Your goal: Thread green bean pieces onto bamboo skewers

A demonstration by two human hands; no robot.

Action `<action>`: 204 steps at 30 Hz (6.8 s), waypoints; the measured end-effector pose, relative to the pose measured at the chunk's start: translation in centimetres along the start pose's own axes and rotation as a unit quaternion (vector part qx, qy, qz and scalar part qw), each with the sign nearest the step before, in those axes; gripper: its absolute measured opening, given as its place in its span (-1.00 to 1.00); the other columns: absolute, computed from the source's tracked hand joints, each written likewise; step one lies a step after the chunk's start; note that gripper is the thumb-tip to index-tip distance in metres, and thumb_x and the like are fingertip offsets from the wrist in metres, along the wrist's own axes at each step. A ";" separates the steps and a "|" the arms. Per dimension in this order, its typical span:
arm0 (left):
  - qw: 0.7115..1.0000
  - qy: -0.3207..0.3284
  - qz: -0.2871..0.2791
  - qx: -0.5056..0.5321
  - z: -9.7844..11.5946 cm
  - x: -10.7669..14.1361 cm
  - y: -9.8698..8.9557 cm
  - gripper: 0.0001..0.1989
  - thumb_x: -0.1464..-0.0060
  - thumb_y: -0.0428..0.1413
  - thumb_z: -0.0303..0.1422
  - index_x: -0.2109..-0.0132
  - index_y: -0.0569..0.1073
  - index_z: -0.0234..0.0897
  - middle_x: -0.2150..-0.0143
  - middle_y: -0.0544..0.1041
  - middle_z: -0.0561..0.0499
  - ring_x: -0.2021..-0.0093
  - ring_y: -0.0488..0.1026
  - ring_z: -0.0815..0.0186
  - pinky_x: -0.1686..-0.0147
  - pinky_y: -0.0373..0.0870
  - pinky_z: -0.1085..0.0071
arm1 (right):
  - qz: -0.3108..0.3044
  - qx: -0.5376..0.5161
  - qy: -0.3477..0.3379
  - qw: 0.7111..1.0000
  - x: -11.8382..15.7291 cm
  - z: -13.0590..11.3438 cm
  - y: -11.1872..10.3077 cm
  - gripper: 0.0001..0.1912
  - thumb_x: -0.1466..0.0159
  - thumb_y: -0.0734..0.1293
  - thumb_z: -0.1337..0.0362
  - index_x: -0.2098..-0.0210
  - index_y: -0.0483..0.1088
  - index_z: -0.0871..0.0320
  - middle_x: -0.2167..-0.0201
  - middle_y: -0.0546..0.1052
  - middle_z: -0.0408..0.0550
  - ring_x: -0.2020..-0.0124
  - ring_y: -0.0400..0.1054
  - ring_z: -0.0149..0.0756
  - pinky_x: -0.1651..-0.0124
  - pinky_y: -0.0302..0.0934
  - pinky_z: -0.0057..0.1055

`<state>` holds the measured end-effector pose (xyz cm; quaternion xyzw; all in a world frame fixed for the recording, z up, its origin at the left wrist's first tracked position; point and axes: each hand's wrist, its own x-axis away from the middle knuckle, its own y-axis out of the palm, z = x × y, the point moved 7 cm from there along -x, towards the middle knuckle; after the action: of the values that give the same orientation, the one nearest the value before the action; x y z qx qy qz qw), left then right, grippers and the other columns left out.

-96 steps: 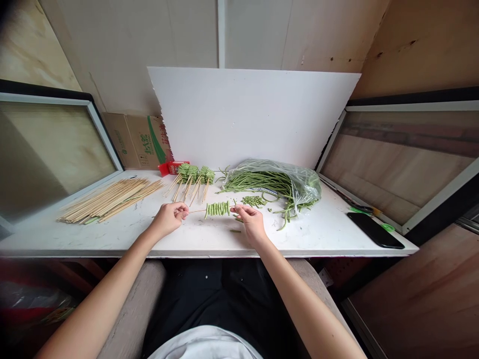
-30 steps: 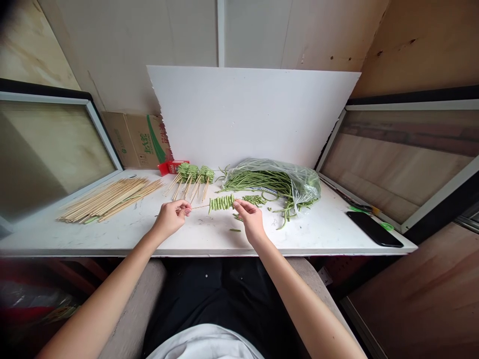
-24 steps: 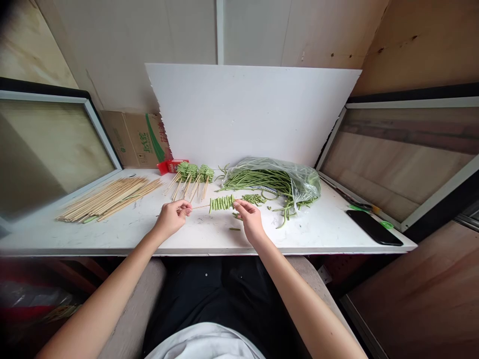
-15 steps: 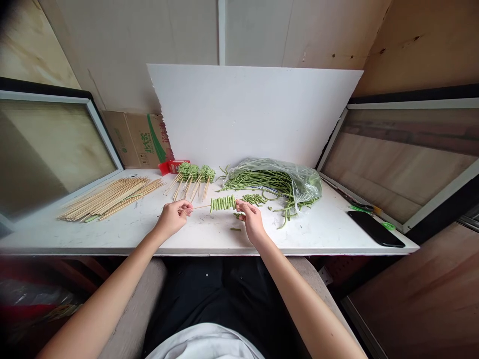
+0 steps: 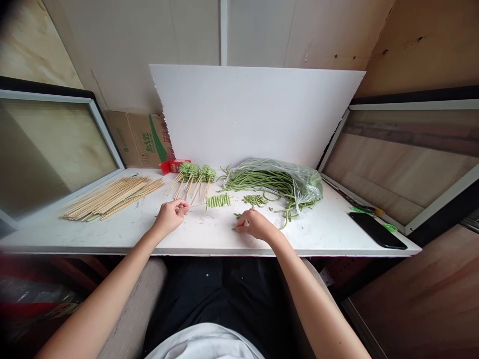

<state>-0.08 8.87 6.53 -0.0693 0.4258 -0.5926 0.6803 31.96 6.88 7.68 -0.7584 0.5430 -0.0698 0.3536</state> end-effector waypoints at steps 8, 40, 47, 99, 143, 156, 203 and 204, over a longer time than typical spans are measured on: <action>1.000 0.004 -0.010 0.016 0.1 0.1 0.5 -0.88 -0.14 0.11 -0.35 0.27 0.54 -0.24 0.45 0.59 0.00 0.43 0.53 0.26 0.37 0.39 0.40 | 0.152 -0.123 0.088 0.977 -0.4 3.5 -1.9 -0.60 -0.16 0.51 -0.11 0.31 0.66 0.11 0.24 0.67 0.06 0.27 0.46 -0.14 0.25 0.27 -0.29; 0.999 0.024 -0.024 0.020 1.6 0.6 1.2 -0.90 -0.11 0.11 -0.41 0.28 0.54 -0.24 0.44 0.59 -0.01 0.42 0.54 0.25 0.35 0.42 0.39 | 0.171 -0.378 0.133 0.900 -0.2 2.7 0.6 -0.48 0.01 0.62 -0.10 0.26 0.61 0.16 0.27 0.56 -0.02 0.30 0.36 -0.32 0.38 0.23 -0.43; 0.999 0.021 -0.023 0.012 1.6 0.5 1.2 -0.89 -0.10 0.11 -0.44 0.29 0.54 -0.23 0.45 0.58 0.01 0.42 0.53 0.25 0.33 0.42 0.39 | 0.170 -0.403 0.133 0.889 -0.1 2.8 0.7 -0.55 0.02 0.65 -0.03 0.30 0.63 0.15 0.29 0.54 -0.06 0.31 0.33 -0.35 0.37 0.22 -0.42; 1.000 0.020 0.000 0.004 1.9 0.8 1.0 -0.82 -0.03 0.10 -0.49 0.29 0.59 -0.24 0.45 0.60 0.00 0.39 0.55 0.24 0.31 0.44 0.40 | 0.199 -0.431 0.136 0.870 -0.1 3.7 1.2 -0.62 0.00 0.64 -0.01 0.31 0.66 0.10 0.23 0.58 0.00 0.20 0.42 -0.26 0.39 0.25 -0.45; 0.999 0.016 -0.024 -0.015 0.9 0.7 1.5 -0.81 -0.04 0.07 -0.46 0.36 0.60 -0.26 0.51 0.58 0.02 0.46 0.50 0.26 0.35 0.38 0.40 | 0.269 -0.269 0.075 0.922 0.5 2.7 1.5 -0.57 -0.12 0.54 -0.13 0.29 0.64 0.10 0.23 0.66 0.04 0.15 0.48 -0.07 0.10 0.33 -0.22; 1.000 0.014 -0.019 -0.013 -0.6 0.9 2.2 -0.80 -0.01 0.06 -0.47 0.36 0.60 -0.29 0.49 0.60 -0.01 0.45 0.51 0.26 0.36 0.39 0.42 | 0.239 -0.285 0.079 0.925 0.2 3.0 2.3 -0.60 -0.11 0.55 -0.11 0.34 0.63 0.10 0.20 0.66 0.03 0.11 0.49 -0.08 0.01 0.32 -0.22; 0.997 -0.014 -0.020 0.072 -1.9 1.3 3.6 -0.84 -0.06 0.09 -0.44 0.34 0.59 -0.30 0.52 0.55 0.01 0.49 0.51 0.28 0.40 0.41 0.42 | 0.234 -0.295 0.106 0.920 -0.1 3.1 2.5 -0.53 -0.15 0.50 -0.13 0.23 0.63 0.16 0.21 0.64 0.01 0.18 0.45 -0.16 0.14 0.30 -0.30; 0.997 -0.012 -0.021 0.070 -1.8 1.3 3.6 -0.83 -0.06 0.09 -0.44 0.34 0.59 -0.30 0.53 0.55 0.01 0.49 0.51 0.28 0.40 0.41 0.42 | 0.234 -0.293 0.101 0.921 -0.2 3.1 2.5 -0.54 -0.14 0.51 -0.12 0.24 0.63 0.16 0.20 0.64 0.02 0.16 0.45 -0.15 0.10 0.31 -0.29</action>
<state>1.35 9.52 2.63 -0.0372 0.3736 -0.6342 0.6758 31.50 8.03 3.94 -0.6681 0.7343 0.1013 0.0654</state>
